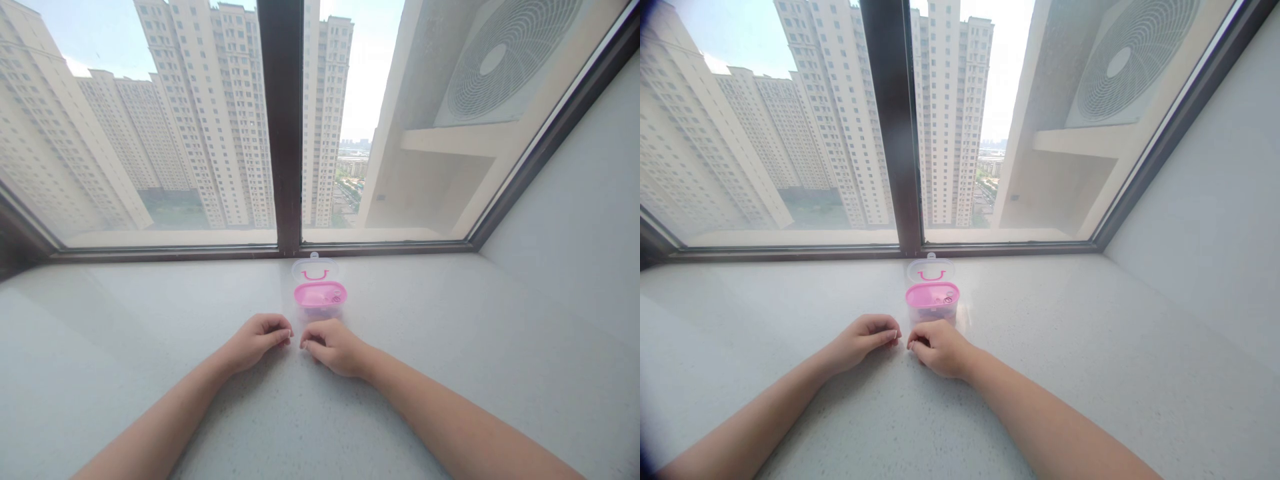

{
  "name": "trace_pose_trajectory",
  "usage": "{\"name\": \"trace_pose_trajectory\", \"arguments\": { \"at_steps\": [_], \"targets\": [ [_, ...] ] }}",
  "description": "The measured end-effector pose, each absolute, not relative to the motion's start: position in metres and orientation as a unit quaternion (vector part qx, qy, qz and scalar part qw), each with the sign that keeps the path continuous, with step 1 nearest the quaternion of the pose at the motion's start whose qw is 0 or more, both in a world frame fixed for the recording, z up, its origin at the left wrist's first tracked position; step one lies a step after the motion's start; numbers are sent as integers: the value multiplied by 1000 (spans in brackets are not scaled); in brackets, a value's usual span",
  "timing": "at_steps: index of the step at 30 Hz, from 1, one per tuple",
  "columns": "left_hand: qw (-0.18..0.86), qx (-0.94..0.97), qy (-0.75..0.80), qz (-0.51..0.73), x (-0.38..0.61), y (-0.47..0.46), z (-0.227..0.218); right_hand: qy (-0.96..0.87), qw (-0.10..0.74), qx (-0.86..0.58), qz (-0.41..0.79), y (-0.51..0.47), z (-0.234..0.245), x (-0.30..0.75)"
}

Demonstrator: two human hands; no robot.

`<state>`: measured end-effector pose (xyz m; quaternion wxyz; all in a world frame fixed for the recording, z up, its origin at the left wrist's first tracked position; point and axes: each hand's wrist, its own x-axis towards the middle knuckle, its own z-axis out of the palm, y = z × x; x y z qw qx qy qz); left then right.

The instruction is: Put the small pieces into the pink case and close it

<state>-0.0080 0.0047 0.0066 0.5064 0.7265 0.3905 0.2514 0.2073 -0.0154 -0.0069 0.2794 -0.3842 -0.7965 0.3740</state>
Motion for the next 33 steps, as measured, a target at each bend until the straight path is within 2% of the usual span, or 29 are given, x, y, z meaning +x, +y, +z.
{"name": "trace_pose_trajectory", "arguments": {
  "at_steps": [14, 25, 33],
  "targets": [
    [506, 728, 390, 250, -8, 5, 7, -818, 281, -378, 330, -15, -8, 207],
    [506, 730, 394, 237, -8, 3, 8, -790, 275, -383, 392, -15, -8, 208],
    [505, 725, 405, 235, -8, 3, 10, -790, 277, -384, 389, -16, -6, 207]
  ]
}}
